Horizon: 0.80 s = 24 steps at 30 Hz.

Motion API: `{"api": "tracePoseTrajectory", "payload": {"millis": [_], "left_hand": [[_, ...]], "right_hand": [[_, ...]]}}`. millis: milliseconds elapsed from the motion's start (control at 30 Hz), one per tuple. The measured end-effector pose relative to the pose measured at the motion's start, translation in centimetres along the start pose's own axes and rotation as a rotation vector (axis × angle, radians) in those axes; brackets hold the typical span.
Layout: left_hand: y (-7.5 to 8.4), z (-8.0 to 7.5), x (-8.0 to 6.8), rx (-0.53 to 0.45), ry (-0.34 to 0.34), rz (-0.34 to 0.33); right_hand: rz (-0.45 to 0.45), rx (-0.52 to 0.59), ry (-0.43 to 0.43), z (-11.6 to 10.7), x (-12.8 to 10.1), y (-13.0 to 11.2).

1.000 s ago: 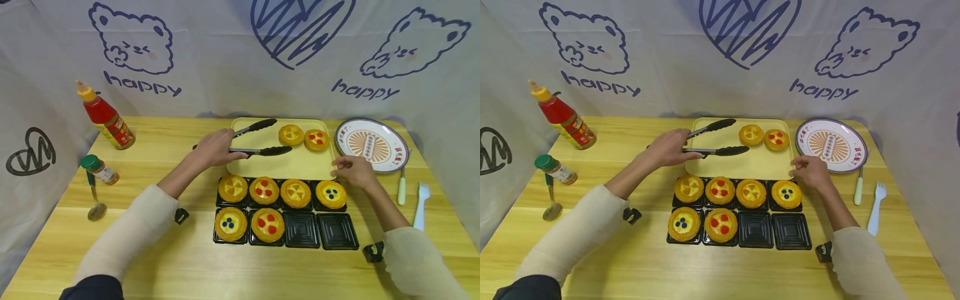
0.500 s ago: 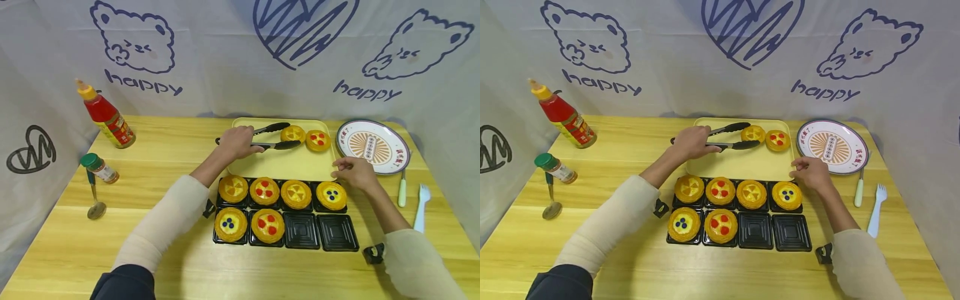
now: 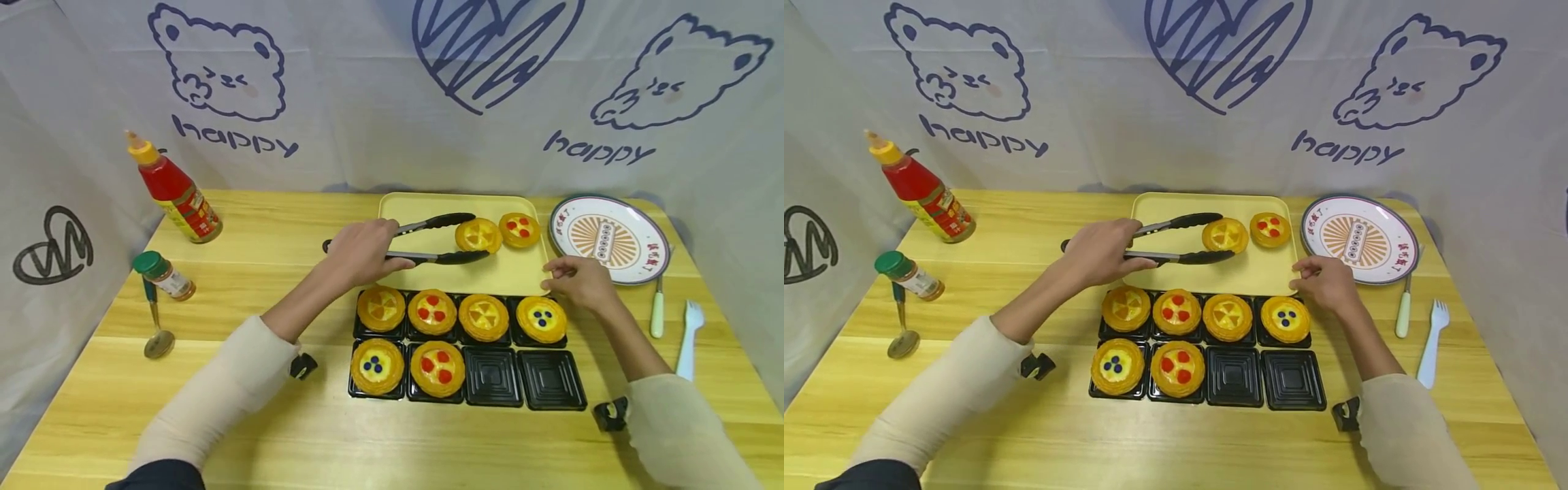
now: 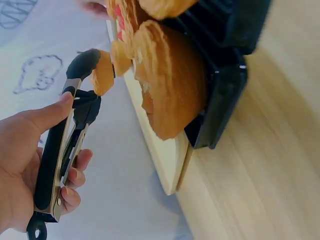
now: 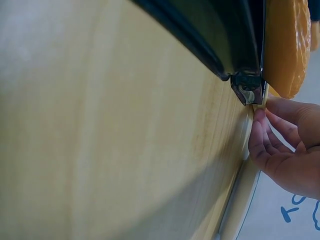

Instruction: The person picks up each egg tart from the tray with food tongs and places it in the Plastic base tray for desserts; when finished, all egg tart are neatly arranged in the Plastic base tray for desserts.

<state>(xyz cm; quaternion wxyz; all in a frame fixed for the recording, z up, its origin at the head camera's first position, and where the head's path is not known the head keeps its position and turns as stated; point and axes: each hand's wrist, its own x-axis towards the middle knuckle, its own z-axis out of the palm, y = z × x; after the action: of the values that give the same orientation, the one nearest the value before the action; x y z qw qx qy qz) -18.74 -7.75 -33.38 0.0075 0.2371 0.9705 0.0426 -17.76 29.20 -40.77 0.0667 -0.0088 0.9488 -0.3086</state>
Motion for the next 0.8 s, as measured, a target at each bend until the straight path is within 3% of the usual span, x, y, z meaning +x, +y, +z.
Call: {"api": "tracePoseTrajectory", "payload": {"millis": [233,500,667,800], "left_hand": [[0.6,-0.4,-4.6,-0.037,0.050,0.113],[2.6,-0.5,-9.4,-0.029,0.061,0.286],[3.7,-0.1,-10.7,-0.002,0.054,0.367],[3.9,0.5,-10.8,0.032,0.036,0.369]], "right_hand": [[0.005,0.003,-0.006,-0.1,-0.1,-0.1],[-0.002,0.004,-0.011,-0.2,0.0,-0.3],[0.006,0.005,0.002,-0.3,0.0,-0.3],[0.014,0.011,-0.008,-0.2,0.0,-0.3]]}}
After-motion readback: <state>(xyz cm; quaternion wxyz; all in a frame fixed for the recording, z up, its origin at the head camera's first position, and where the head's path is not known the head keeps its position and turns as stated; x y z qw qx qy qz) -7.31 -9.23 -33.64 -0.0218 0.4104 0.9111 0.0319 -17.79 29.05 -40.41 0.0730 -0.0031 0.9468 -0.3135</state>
